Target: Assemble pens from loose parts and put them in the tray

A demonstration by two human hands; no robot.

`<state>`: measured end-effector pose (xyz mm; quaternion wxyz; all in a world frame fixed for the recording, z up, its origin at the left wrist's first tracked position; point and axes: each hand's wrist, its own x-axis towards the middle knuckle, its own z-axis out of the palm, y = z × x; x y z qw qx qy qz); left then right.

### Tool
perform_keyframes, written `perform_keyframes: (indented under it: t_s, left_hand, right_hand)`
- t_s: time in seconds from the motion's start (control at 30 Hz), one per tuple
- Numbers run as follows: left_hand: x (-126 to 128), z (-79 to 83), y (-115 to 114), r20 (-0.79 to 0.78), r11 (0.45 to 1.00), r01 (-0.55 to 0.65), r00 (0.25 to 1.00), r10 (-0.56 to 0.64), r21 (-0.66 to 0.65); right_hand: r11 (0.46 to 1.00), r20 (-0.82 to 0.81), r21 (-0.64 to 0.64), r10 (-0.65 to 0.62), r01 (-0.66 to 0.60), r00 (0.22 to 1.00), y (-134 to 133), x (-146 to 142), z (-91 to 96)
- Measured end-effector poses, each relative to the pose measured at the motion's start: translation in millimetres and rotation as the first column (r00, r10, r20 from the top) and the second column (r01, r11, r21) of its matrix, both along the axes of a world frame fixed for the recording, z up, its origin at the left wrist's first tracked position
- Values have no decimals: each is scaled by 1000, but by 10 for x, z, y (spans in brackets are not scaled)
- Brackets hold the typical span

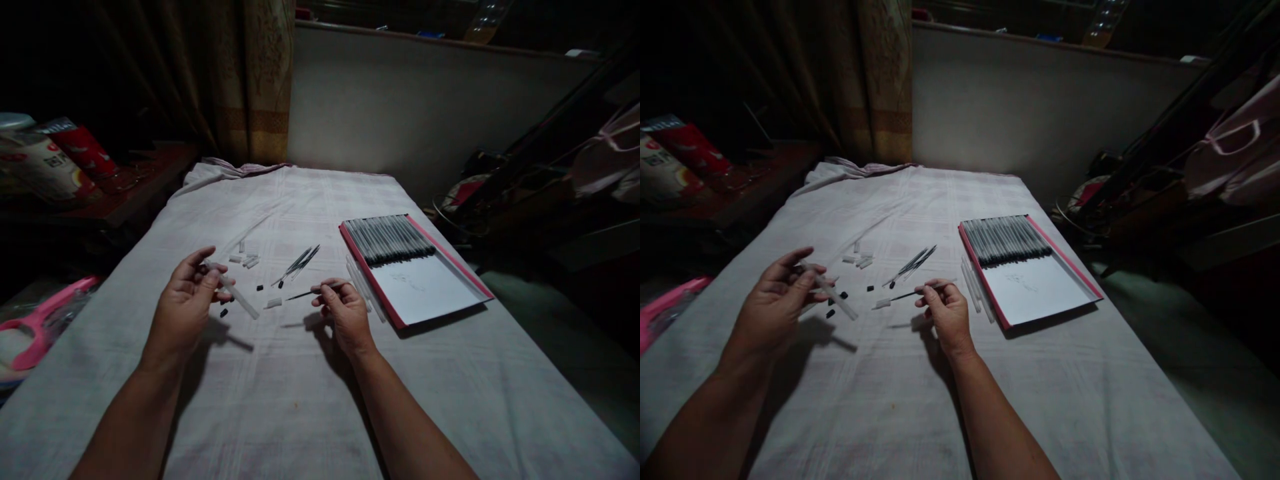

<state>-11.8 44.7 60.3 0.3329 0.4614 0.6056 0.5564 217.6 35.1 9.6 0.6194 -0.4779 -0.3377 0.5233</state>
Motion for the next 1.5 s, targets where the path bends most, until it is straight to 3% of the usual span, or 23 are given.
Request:
perform_keyframes:
  t_s: [0.07,0.13,0.27,0.4,0.57,0.83,0.9,0.97,1.07,1.13,1.23,1.33,1.43,1.5]
  left_hand:
    - [156,-44,13,332,998,-1,943,24,-70]
    - [277,-121,5,495,986,-25,863,104,-163]
    - [385,-235,-33,602,968,-48,775,192,-247]
    - [387,-241,-36,627,961,-61,746,224,-270]
    - [354,-261,-23,609,958,-85,755,241,-274]
    - [408,-310,-99,560,961,-2,813,162,-276]
    - [431,-335,-148,497,939,141,867,36,-314]
    - [436,-377,-194,388,893,307,906,-170,-328]
    - [412,-452,-234,40,879,408,911,-411,-246]
    - [390,-494,-240,-222,879,448,852,-475,-163]
    - [371,-529,-227,-401,869,490,785,-473,-66]
    - [359,-528,-196,-268,901,431,863,-428,-51]
    - [322,-507,-158,-67,957,286,955,-289,-53]
    - [285,-501,-134,-47,980,196,979,-197,-40]
  right_hand:
    - [1000,-19,18,2,-2,1000,-14,-11,21]
    - [999,-21,49,-9,10,1000,-32,-21,43]
    - [987,-5,131,-93,93,996,-71,-26,76]
    - [976,19,173,-139,133,990,-98,-15,84]
    - [976,46,176,-135,125,990,-114,-11,73]
    - [987,120,157,-58,39,991,-112,-56,32]
    - [991,135,129,-44,26,990,-92,-40,15]
    - [995,108,98,-39,28,993,-68,-11,1]
    - [999,32,52,12,-13,999,-53,15,-7]
    - [993,4,30,111,-111,994,-65,0,-11]
    - [958,-8,6,285,-285,958,-94,-57,-40]
    - [948,49,8,319,-319,947,-88,-98,-108]
    - [957,368,76,235,-281,900,-40,-114,-168]
    - [942,656,104,176,-320,734,-1,-139,-175]
